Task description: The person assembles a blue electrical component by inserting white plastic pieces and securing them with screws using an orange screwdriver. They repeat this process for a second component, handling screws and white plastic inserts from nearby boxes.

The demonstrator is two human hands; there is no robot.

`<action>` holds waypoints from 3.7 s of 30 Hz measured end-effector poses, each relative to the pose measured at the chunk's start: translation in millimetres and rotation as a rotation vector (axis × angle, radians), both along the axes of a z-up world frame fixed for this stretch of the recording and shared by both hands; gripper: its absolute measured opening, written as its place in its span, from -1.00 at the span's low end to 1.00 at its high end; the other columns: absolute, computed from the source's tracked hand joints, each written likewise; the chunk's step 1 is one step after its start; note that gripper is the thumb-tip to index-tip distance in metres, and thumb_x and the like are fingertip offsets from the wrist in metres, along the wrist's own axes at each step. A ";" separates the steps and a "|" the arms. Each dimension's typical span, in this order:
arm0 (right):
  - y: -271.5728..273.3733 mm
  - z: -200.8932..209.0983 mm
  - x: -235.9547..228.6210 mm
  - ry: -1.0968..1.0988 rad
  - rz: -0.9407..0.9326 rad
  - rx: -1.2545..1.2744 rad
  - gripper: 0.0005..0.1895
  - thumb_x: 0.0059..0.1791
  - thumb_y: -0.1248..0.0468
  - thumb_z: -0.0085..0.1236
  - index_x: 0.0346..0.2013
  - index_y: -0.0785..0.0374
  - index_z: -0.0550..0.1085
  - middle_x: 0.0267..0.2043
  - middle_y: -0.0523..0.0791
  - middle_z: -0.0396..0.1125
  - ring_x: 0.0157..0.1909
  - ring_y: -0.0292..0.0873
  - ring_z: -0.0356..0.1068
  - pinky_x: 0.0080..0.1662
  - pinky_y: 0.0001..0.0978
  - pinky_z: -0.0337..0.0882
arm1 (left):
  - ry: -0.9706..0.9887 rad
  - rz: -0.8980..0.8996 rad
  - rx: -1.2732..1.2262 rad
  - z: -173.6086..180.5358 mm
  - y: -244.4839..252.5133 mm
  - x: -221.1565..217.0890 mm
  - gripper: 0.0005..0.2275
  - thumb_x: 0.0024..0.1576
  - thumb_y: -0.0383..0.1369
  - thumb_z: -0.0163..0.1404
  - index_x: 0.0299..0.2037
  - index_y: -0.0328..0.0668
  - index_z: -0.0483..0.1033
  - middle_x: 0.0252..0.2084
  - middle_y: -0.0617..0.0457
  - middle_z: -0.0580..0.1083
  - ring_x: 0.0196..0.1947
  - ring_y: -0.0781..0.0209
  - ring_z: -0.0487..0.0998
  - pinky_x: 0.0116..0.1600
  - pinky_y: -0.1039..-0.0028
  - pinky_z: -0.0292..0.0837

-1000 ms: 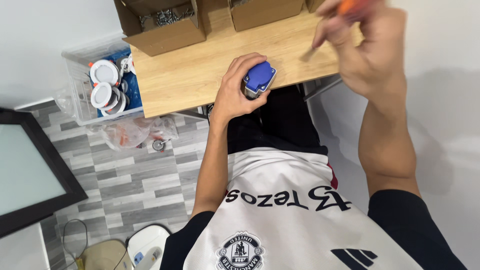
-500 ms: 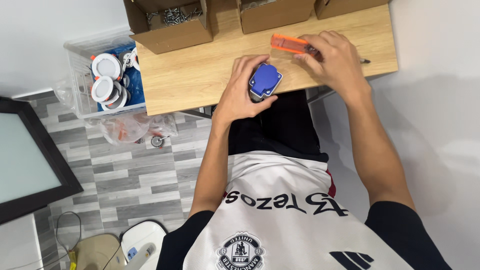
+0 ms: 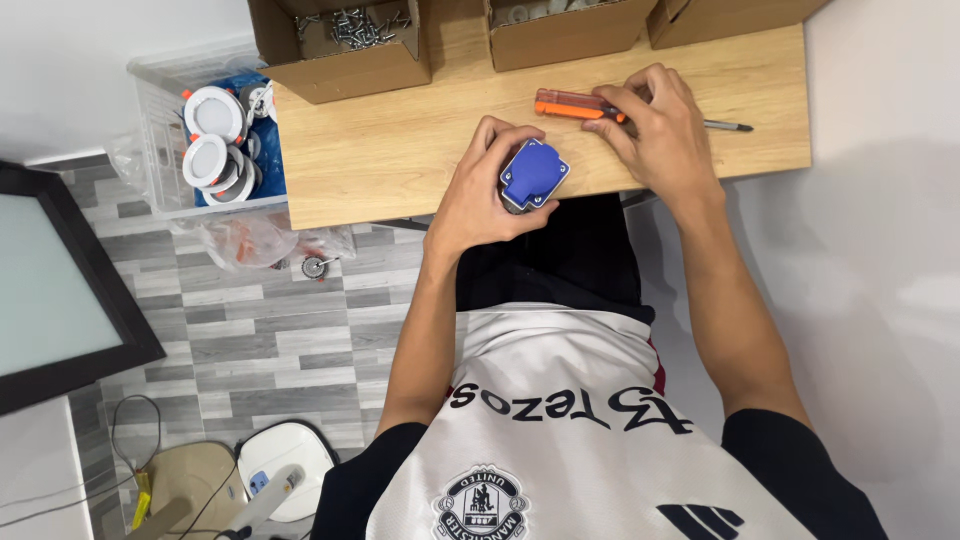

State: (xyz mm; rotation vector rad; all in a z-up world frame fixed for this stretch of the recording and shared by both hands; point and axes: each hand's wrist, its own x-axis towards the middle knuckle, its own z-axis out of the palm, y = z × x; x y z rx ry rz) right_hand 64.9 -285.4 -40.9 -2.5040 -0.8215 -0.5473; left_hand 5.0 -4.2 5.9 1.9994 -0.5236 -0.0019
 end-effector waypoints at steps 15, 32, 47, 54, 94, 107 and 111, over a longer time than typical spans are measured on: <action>5.3 5.3 -2.1 -0.009 -0.084 0.002 -0.66 0.17 0.14 0.51 0.14 0.27 0.69 -0.06 -0.02 0.31 -0.05 0.05 0.33 0.02 -0.07 0.44 | -0.025 -0.031 -0.122 -6.3 9.5 11.4 -0.51 0.19 -0.12 0.24 0.26 -0.10 0.42 0.14 -0.03 0.48 0.12 0.07 0.56 0.24 0.38 0.40; 11.6 14.5 -6.9 -0.045 -0.078 0.051 -0.65 0.10 0.19 0.57 0.08 0.28 0.66 -0.07 -0.01 0.36 -0.08 0.10 0.39 0.04 -0.07 0.40 | 0.169 -0.061 -0.583 -51.3 19.8 20.1 -0.42 0.21 -0.36 0.32 0.42 -0.31 0.38 0.28 -0.15 0.45 0.26 0.15 0.49 0.30 0.27 0.54; 65.8 10.9 -2.1 0.180 0.243 0.714 -0.38 0.14 -0.04 0.31 0.22 0.46 0.53 0.10 0.16 0.40 -0.24 0.02 0.54 -0.24 -0.22 0.50 | 0.195 0.028 -0.653 -65.7 18.6 20.5 -0.41 0.22 -0.42 0.32 0.43 -0.30 0.32 0.28 -0.17 0.43 0.23 0.12 0.53 0.26 0.29 0.61; 67.6 22.4 -9.1 0.382 0.345 0.615 -0.07 0.04 -0.13 0.43 0.47 0.44 0.35 0.18 0.22 0.41 -0.18 0.08 0.54 -0.29 -0.20 0.51 | 0.106 0.024 -0.623 -54.7 14.0 20.9 -0.35 0.15 -0.50 0.40 0.43 -0.29 0.33 0.32 -0.15 0.41 0.32 0.10 0.51 0.32 0.30 0.57; 73.6 27.8 -20.7 0.377 0.595 0.623 -0.45 0.17 0.27 0.14 0.41 0.41 0.25 0.50 0.32 0.13 0.68 0.42 0.12 0.71 0.36 0.19 | 0.098 0.078 -0.265 -7.2 24.9 -4.5 -0.32 0.21 0.08 0.25 0.48 0.14 0.27 0.49 0.11 0.44 0.52 0.10 0.51 0.58 0.27 0.46; 76.8 38.8 -34.8 0.671 0.512 0.613 -0.10 0.08 0.61 0.14 0.64 0.26 -0.03 0.38 0.44 0.22 0.18 0.39 0.48 0.29 0.08 0.55 | -0.050 0.193 -0.402 -14.7 97.5 -32.6 -0.38 0.23 -0.27 0.41 0.45 0.07 0.34 0.46 0.02 0.39 0.53 0.07 0.42 0.67 0.31 0.36; 81.3 47.7 -36.2 0.663 0.503 0.590 -0.13 0.08 0.57 0.16 0.61 0.30 -0.03 0.38 0.40 0.23 0.15 0.40 0.50 0.26 0.09 0.57 | -0.084 0.425 -0.597 -50.6 144.9 -32.9 -0.34 0.11 -0.31 0.48 0.39 0.08 0.40 0.38 0.10 0.44 0.30 0.21 0.53 0.30 0.46 0.58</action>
